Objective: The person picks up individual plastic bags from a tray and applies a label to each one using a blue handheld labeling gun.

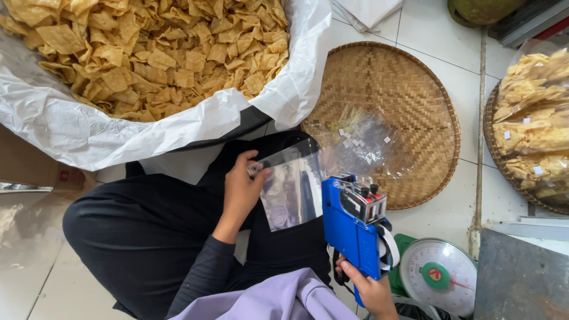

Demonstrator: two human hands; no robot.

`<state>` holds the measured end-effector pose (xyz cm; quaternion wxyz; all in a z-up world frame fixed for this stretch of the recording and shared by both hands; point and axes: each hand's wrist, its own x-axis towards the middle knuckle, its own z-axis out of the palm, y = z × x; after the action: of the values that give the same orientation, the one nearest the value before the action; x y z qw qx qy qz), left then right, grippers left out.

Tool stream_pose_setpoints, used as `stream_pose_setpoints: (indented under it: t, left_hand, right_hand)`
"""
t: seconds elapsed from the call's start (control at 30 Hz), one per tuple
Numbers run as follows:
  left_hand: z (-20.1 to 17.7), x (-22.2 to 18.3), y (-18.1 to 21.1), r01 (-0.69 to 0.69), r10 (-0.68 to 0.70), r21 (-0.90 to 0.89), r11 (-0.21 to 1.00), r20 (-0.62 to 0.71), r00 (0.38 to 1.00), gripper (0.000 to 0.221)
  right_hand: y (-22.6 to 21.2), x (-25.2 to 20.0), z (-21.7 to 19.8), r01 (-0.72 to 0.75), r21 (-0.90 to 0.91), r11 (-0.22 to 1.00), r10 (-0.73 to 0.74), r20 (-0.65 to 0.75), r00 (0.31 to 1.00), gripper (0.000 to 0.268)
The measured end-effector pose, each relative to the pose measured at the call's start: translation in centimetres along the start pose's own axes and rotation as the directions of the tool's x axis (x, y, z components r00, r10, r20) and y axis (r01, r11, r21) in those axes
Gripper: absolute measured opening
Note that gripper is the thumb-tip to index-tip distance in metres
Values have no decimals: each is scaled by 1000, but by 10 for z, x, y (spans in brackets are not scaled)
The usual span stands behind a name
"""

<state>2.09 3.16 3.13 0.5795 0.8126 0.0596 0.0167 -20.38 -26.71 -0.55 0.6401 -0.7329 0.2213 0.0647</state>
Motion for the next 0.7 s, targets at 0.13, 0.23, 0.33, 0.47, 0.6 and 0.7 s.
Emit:
stream_pose_setpoints:
  t: [0.13, 0.23, 0.33, 0.47, 0.6, 0.7]
  left_hand:
    - [7, -4, -5, 43, -40, -41, 998, 78, 996, 45]
    - [9, -7, -11, -41, 46, -67, 997, 82, 996, 43]
    - [9, -10, -16, -76, 82, -77, 994, 71, 994, 41]
    - [8, -11, -21, 3, 4, -86, 996, 81, 997, 41]
    - [7, -11, -21, -55, 59, -87, 995, 43, 997, 40]
    - [6, -11, -20, -55, 59, -94, 994, 39, 997, 40]
  right_hand:
    - [-11, 2, 10, -61, 30, 998, 60, 29, 998, 21]
    - [-17, 1, 11, -67, -27, 997, 67, -13, 998, 22]
    - [-20, 1, 12, -112, -50, 992, 109, -48, 993, 23]
    - [-21, 1, 14, -133, -61, 989, 130, -60, 990, 24]
    - [-25, 1, 15, -140, -164, 976, 130, -68, 989, 23]
    - [-30, 1, 17, -181, -152, 972, 173, -64, 983, 21]
